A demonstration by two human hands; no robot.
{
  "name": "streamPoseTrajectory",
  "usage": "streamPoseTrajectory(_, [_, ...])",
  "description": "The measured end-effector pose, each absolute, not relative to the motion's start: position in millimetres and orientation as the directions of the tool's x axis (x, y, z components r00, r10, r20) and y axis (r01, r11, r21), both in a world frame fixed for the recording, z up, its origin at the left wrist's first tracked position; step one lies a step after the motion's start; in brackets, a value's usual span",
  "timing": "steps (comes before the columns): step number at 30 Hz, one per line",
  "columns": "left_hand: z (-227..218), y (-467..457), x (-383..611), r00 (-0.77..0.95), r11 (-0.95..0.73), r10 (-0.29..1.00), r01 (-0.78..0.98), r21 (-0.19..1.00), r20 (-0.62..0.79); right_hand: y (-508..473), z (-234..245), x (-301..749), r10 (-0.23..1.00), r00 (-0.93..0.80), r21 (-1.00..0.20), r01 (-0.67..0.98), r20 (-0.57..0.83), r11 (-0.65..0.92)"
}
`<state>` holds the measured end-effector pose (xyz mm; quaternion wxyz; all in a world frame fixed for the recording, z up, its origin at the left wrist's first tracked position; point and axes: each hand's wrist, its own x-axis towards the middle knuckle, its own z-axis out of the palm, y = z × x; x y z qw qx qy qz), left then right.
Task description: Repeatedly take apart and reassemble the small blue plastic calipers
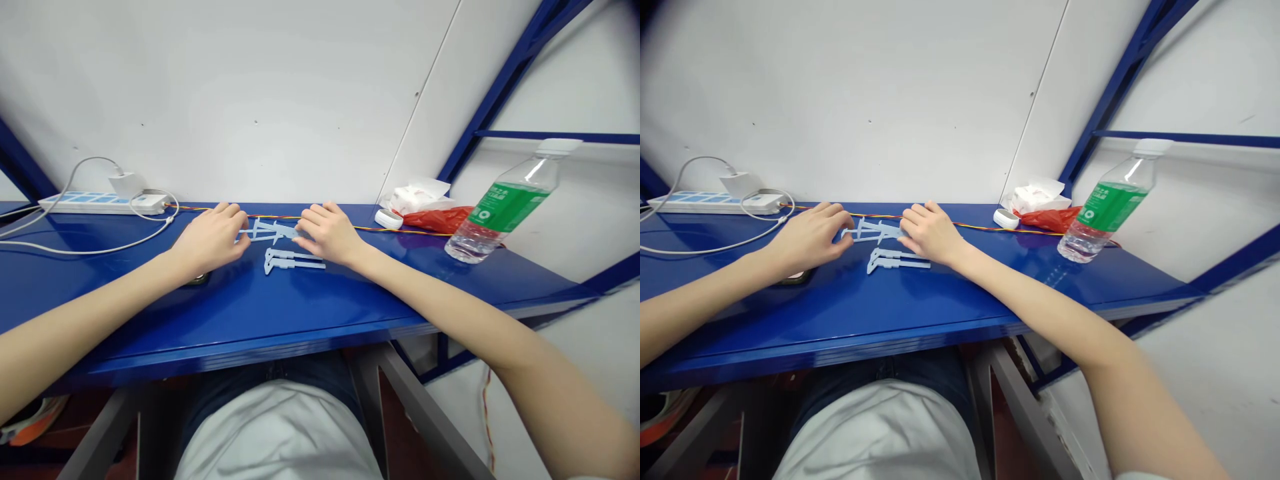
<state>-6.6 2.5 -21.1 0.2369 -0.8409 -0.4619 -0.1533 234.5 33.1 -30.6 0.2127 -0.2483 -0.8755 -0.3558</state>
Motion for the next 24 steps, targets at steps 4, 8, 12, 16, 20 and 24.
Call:
streamPoseTrajectory(4, [-22, -3, 1, 0.676, -0.600, 0.646, 0.737, -0.313, 0.355, 27, -30, 229, 0.333, -0.780, 0.431, 0.586, 0.530, 0.686])
streamPoseTrajectory(8, [-25, 1, 1, 0.651, -0.574, 0.683, 0.759, -0.307, 0.331, 26, -31, 226, 0.522, -0.689, 0.151, 0.665, 0.503, 0.732])
streamPoseTrajectory(12, [-29, 17, -12, 0.567, -0.491, 0.773, 0.819, -0.297, 0.284, 31, -32, 229, 0.716, -0.599, -0.124, 0.729, 0.359, 0.673])
streamPoseTrajectory(16, [-28, 26, -18, 0.480, -0.442, 0.859, 0.871, -0.213, 0.179, 32, -32, 230, 0.696, -0.644, -0.173, 0.682, 0.318, 0.710])
streamPoseTrajectory(20, [-24, 27, -16, 0.452, -0.430, 0.883, 0.887, -0.170, 0.126, 28, -31, 228, 0.665, -0.687, -0.209, 0.632, 0.294, 0.746])
streamPoseTrajectory(24, [-23, 27, -16, 0.459, -0.444, 0.881, 0.886, -0.136, 0.114, 29, -30, 227, 0.656, -0.690, -0.208, 0.623, 0.306, 0.754])
